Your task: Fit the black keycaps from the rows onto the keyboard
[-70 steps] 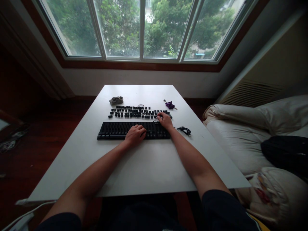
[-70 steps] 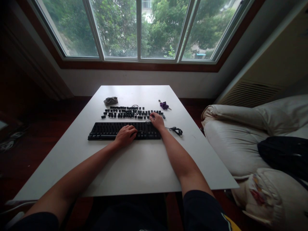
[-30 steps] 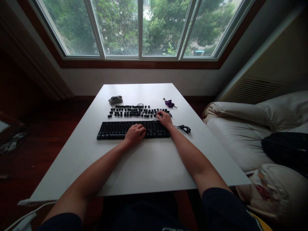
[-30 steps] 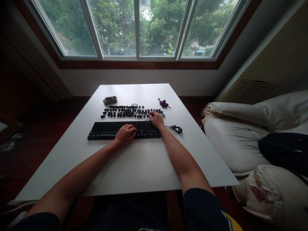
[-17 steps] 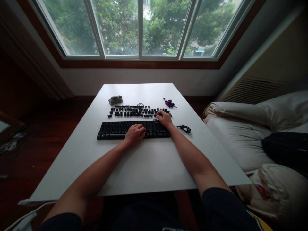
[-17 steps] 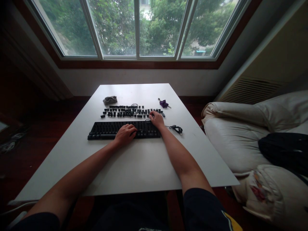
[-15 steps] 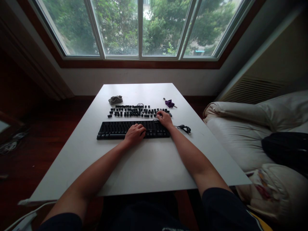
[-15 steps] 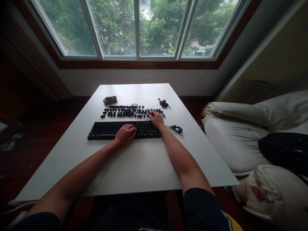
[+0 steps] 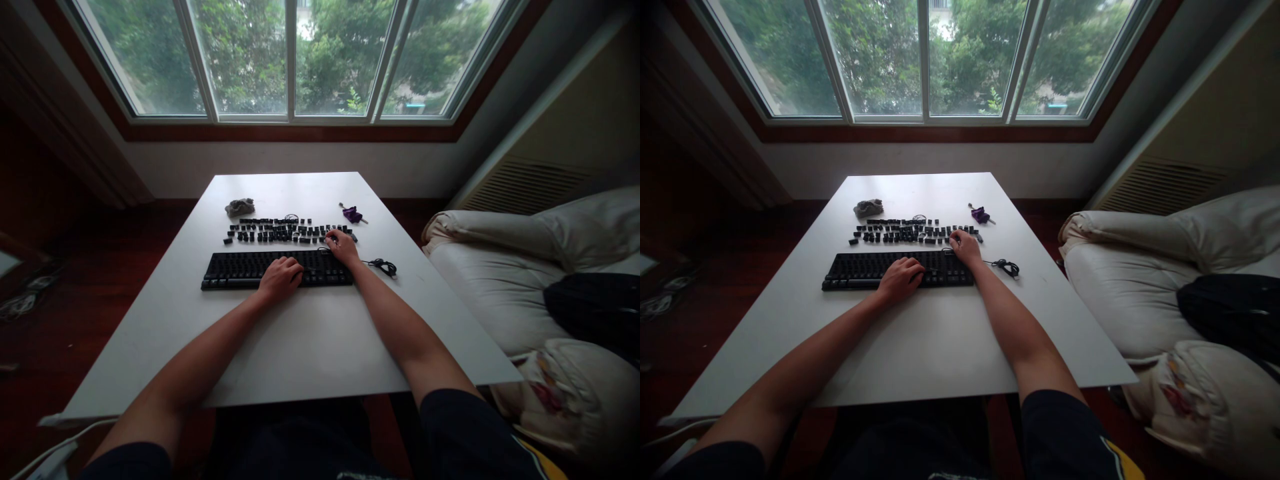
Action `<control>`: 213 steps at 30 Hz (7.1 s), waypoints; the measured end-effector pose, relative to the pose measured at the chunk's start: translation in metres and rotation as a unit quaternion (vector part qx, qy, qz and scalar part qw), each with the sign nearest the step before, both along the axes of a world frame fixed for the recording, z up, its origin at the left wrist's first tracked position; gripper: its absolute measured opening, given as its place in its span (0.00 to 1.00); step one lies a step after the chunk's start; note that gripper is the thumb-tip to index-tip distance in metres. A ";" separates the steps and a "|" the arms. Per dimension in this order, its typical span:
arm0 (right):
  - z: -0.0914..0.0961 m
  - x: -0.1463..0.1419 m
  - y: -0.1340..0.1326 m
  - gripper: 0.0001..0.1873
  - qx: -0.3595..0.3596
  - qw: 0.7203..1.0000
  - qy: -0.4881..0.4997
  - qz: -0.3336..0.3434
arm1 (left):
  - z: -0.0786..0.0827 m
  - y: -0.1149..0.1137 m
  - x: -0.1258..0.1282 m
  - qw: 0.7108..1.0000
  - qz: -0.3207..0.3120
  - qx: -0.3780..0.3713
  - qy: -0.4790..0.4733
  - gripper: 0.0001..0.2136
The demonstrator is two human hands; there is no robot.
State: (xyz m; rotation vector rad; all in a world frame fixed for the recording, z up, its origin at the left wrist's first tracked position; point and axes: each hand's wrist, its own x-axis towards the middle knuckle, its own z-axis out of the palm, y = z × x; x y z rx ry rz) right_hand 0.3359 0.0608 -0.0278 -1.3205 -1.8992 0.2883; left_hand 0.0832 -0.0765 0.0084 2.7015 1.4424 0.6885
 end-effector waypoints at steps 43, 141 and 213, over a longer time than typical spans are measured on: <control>0.005 0.000 -0.004 0.11 -0.001 1.000 -0.012 -0.002 | 0.000 0.000 0.000 1.000 -0.001 -0.009 -0.004 0.10; 0.016 -0.003 -0.006 0.29 -0.038 0.935 0.353 0.018 | -0.002 0.002 0.000 1.000 -0.007 -0.004 -0.013 0.09; 0.064 -0.060 -0.036 0.20 -0.192 0.855 0.442 0.193 | 0.020 0.042 -0.127 0.993 0.099 0.002 -0.072 0.12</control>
